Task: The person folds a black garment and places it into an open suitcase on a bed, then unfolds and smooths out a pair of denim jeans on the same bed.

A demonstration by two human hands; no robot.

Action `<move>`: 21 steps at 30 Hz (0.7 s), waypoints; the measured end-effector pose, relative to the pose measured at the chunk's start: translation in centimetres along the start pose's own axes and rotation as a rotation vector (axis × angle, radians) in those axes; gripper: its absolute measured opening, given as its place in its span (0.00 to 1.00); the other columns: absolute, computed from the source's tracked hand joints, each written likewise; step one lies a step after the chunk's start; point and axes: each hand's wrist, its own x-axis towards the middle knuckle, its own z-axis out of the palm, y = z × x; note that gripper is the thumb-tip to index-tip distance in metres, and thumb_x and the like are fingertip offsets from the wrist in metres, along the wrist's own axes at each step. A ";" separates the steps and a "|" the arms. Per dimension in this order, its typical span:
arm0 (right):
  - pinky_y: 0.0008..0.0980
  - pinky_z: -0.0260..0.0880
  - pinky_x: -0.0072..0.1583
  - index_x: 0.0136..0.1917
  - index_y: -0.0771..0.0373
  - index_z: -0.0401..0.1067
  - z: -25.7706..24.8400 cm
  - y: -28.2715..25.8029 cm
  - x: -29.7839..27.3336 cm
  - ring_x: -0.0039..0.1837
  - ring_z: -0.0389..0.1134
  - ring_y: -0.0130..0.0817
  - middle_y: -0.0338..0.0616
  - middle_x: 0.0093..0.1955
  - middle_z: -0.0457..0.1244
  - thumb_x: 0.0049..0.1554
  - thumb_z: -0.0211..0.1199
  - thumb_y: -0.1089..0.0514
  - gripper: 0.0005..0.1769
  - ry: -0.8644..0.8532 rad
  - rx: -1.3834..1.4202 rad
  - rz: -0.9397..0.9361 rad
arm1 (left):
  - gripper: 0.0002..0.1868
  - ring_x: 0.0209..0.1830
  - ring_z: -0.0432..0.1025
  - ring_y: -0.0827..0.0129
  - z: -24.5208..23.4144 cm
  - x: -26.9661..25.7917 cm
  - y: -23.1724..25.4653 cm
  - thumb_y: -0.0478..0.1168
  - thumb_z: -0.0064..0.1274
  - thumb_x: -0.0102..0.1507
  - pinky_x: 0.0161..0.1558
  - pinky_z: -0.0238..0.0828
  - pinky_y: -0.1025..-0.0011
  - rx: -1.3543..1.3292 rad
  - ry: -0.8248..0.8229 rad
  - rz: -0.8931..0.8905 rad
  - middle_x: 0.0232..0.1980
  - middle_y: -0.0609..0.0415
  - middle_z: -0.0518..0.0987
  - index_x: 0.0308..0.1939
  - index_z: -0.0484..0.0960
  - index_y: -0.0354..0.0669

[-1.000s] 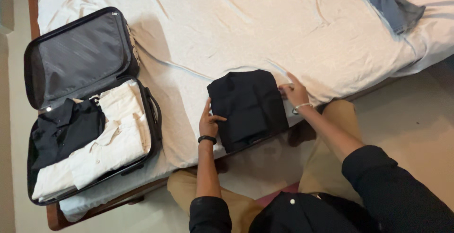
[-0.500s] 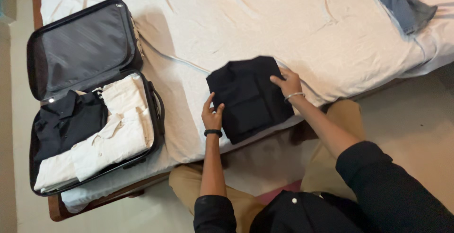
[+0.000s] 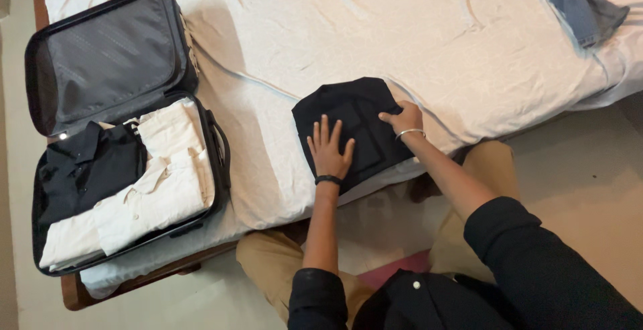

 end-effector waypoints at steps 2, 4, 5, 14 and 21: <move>0.43 0.73 0.54 0.50 0.63 0.80 0.1 -0.7 -0.7 0.51 0.74 0.49 0.54 0.47 0.72 0.43 0.79 0.47 0.26 0.050 -0.044 -0.004 | 0.32 0.82 0.46 0.46 0.6 0.2 0.4 0.54 0.55 0.64 0.75 0.37 0.37 0.054 -0.054 -0.025 0.82 0.48 0.56 0.71 0.72 0.55; 0.46 0.72 0.54 0.50 0.62 0.79 0.4 -1.5 -1.4 0.52 0.73 0.51 0.54 0.49 0.71 0.43 0.80 0.48 0.25 0.096 -0.089 -0.006 | 0.32 0.82 0.44 0.46 1.1 0.1 0.3 0.56 0.53 0.65 0.75 0.34 0.36 0.108 -0.111 -0.053 0.82 0.49 0.55 0.72 0.71 0.59; 0.48 0.72 0.54 0.51 0.62 0.78 0.6 -2.0 -1.8 0.53 0.73 0.53 0.54 0.49 0.71 0.45 0.79 0.48 0.25 0.103 -0.120 0.028 | 0.32 0.83 0.43 0.47 1.4 0.1 0.1 0.57 0.51 0.66 0.76 0.33 0.37 0.120 -0.124 -0.058 0.82 0.49 0.54 0.74 0.69 0.60; 0.53 0.61 0.67 0.70 0.69 0.67 1.0 -6.1 -4.9 0.73 0.57 0.60 0.61 0.73 0.56 0.54 0.67 0.59 0.32 0.239 -0.263 -0.400 | 0.33 0.84 0.40 0.47 2.4 -0.2 -0.6 0.58 0.45 0.68 0.76 0.29 0.37 0.171 -0.164 -0.061 0.84 0.50 0.50 0.77 0.63 0.63; 0.61 0.46 0.78 0.73 0.58 0.66 3.9 -6.9 -8.0 0.84 0.47 0.48 0.48 0.82 0.52 0.64 0.56 0.52 0.25 -0.081 -0.453 -0.850 | 0.36 0.84 0.39 0.45 2.5 -0.2 -1.1 0.56 0.46 0.67 0.75 0.29 0.36 0.239 -0.180 0.005 0.84 0.49 0.49 0.78 0.59 0.59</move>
